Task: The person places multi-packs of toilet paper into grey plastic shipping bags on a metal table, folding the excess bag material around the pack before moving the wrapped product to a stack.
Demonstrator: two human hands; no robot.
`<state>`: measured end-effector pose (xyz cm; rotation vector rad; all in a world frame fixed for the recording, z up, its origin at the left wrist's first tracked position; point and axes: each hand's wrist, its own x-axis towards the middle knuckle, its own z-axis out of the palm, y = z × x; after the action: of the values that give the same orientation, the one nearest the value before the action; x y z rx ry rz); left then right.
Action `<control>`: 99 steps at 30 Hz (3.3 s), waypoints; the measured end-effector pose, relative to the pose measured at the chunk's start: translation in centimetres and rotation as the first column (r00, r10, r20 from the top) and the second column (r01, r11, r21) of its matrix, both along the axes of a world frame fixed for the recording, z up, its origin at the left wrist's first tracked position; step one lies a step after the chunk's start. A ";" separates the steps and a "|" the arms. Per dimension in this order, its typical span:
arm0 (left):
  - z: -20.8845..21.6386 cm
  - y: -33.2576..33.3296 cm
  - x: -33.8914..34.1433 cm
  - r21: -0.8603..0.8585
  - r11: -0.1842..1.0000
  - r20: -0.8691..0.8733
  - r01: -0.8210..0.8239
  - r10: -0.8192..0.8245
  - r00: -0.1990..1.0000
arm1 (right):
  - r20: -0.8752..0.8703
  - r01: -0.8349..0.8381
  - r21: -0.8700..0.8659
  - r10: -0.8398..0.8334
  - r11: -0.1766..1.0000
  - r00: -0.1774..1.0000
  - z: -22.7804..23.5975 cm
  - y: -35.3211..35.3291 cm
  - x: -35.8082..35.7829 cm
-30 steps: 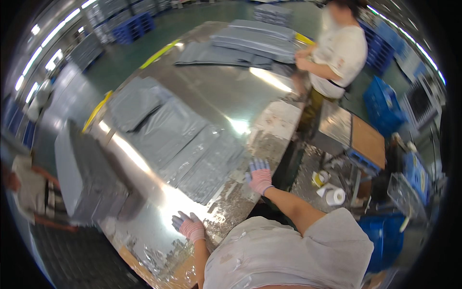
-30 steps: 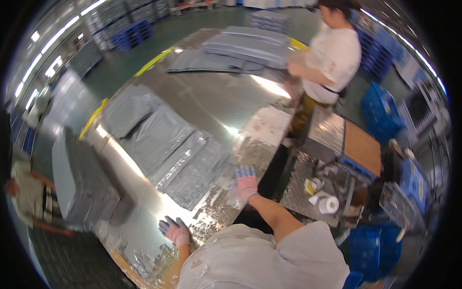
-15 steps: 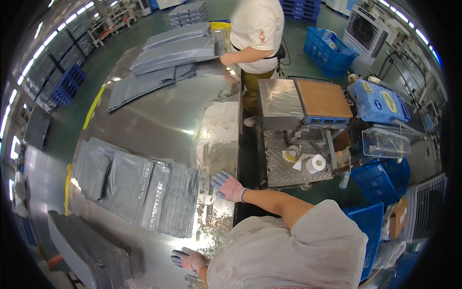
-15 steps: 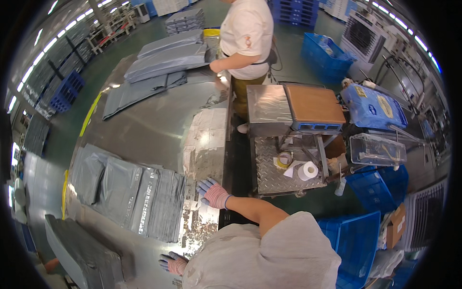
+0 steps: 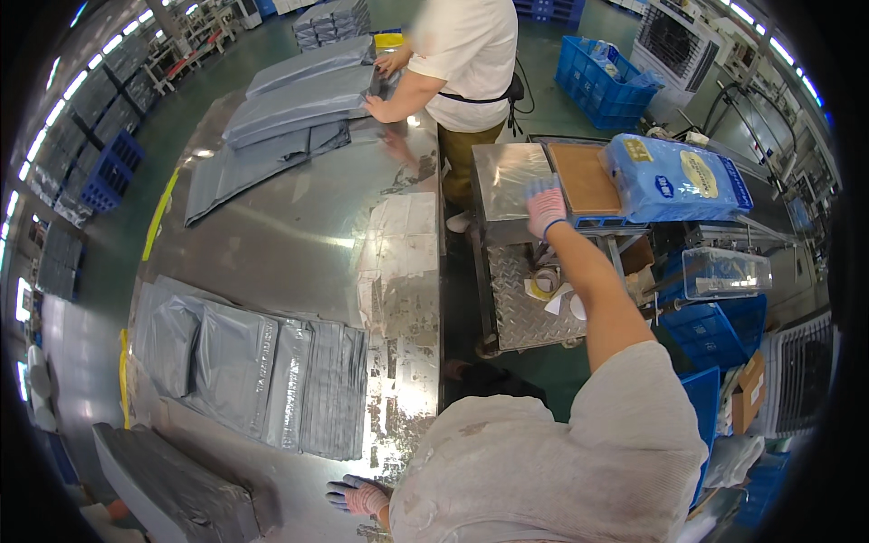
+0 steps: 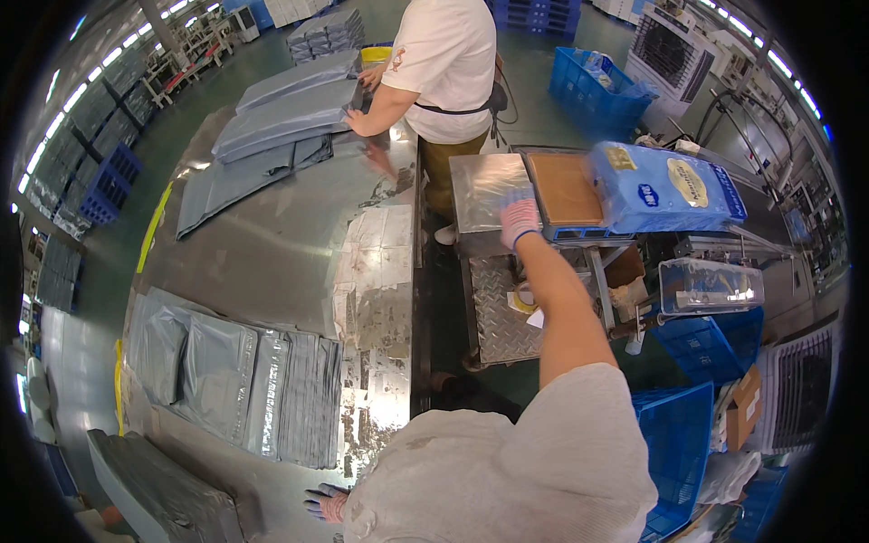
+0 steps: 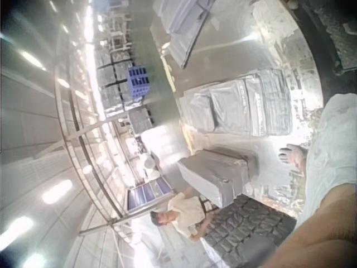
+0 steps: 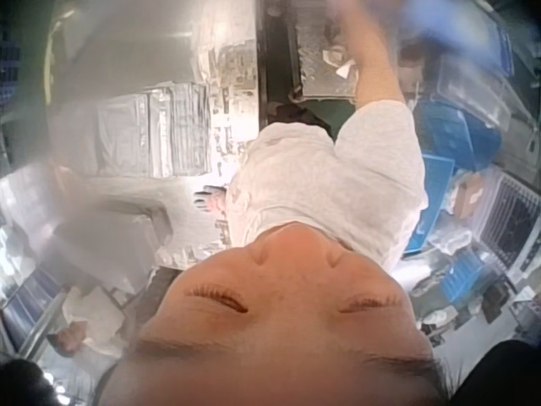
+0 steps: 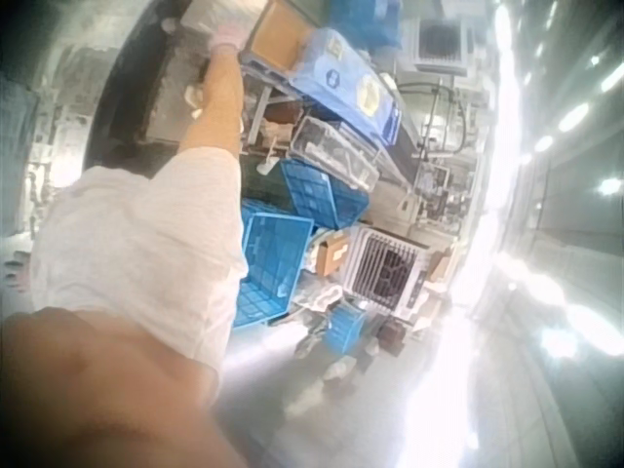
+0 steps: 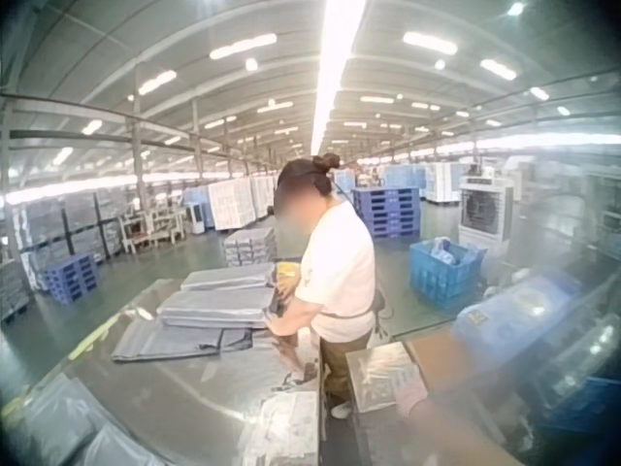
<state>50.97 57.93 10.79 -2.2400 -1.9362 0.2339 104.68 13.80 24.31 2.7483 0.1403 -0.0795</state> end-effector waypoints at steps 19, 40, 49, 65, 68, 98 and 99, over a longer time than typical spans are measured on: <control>0.0 0.4 1.4 -0.010 0.995 -0.028 -0.100 0.099 0.995 | -0.417 -0.468 -0.456 0.283 0.757 0.864 3.6 1.8 4.0; 2.7 -2.2 4.8 0.134 0.983 0.313 -0.122 0.075 0.947 | -0.410 -0.961 0.241 0.912 0.139 0.029 12.6 39.0 -8.4; 1.2 -8.8 5.2 0.146 0.965 0.324 -0.217 0.160 0.932 | 0.178 -0.720 0.687 0.983 -0.095 0.040 15.7 60.8 -17.7; 6.9 -8.5 11.7 -0.127 0.989 0.686 -0.081 0.147 0.712 | -0.408 -0.174 0.814 0.758 0.555 0.509 -1.5 33.7 -1.2; 9.2 -8.8 16.4 -0.181 0.928 0.866 0.325 -0.007 0.501 | -0.409 -0.238 0.751 0.717 0.616 0.564 -1.8 33.5 -3.9; 11.6 -17.7 -0.2 -0.438 0.829 0.880 0.349 0.315 0.356 | -0.533 -0.146 0.773 0.757 0.617 0.378 0.4 20.9 -26.7; 11.2 -17.7 -1.1 -0.443 0.815 0.877 0.373 0.307 0.370 | -0.556 -0.128 0.775 0.763 0.619 0.329 -0.5 20.6 -26.7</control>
<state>49.83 40.25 22.03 -3.3047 -2.5346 -0.8271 77.98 34.39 23.86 2.7427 1.5495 -1.5552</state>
